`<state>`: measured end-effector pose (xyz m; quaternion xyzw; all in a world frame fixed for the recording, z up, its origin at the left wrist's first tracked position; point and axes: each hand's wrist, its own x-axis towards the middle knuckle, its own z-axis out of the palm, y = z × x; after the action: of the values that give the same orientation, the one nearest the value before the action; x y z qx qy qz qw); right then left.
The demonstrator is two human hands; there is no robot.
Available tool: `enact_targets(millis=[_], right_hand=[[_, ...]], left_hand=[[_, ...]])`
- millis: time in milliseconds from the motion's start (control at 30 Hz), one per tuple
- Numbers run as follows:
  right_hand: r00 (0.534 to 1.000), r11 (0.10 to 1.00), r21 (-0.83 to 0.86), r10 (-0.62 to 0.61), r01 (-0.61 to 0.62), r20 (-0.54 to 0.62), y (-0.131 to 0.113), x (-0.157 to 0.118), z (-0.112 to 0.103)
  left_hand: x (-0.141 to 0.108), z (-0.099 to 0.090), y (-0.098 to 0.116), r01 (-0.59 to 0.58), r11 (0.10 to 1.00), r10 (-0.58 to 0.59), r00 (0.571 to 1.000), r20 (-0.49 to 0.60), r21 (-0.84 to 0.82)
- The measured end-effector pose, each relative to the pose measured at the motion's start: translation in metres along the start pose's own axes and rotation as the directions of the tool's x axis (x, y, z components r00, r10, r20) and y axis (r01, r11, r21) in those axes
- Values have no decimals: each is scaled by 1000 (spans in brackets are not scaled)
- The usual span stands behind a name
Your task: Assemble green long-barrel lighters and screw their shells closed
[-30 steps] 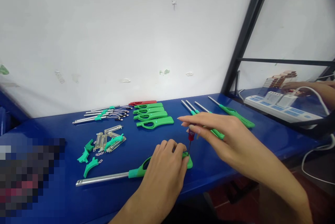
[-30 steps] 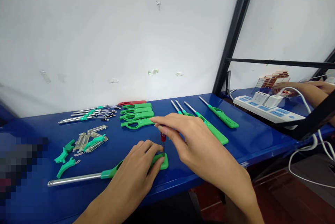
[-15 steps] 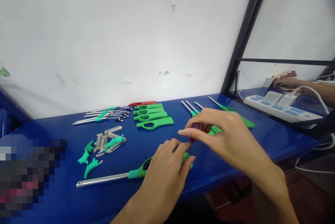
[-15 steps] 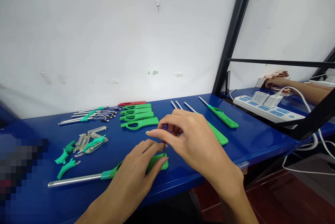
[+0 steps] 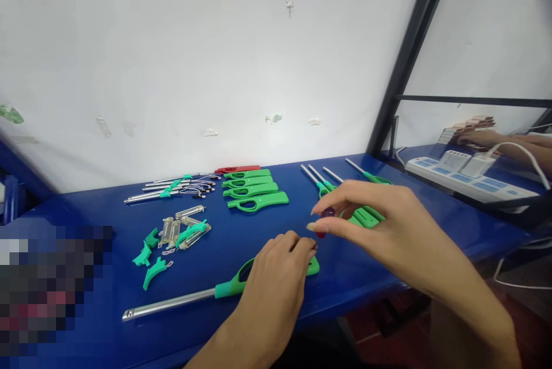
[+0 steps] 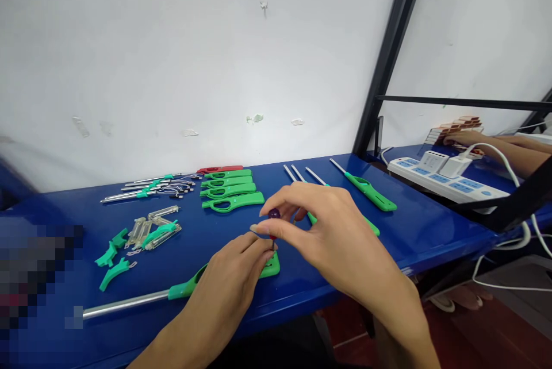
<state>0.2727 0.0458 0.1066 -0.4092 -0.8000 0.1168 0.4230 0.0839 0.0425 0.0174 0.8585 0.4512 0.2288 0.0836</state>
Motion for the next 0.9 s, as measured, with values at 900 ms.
enact_targets(millis=[900], right_hand=[[995, 992, -88, -96, 96, 1, 2, -5, -5]], left_hand=[[3, 3, -2, -2, 1000, 2, 1000, 17, -15]])
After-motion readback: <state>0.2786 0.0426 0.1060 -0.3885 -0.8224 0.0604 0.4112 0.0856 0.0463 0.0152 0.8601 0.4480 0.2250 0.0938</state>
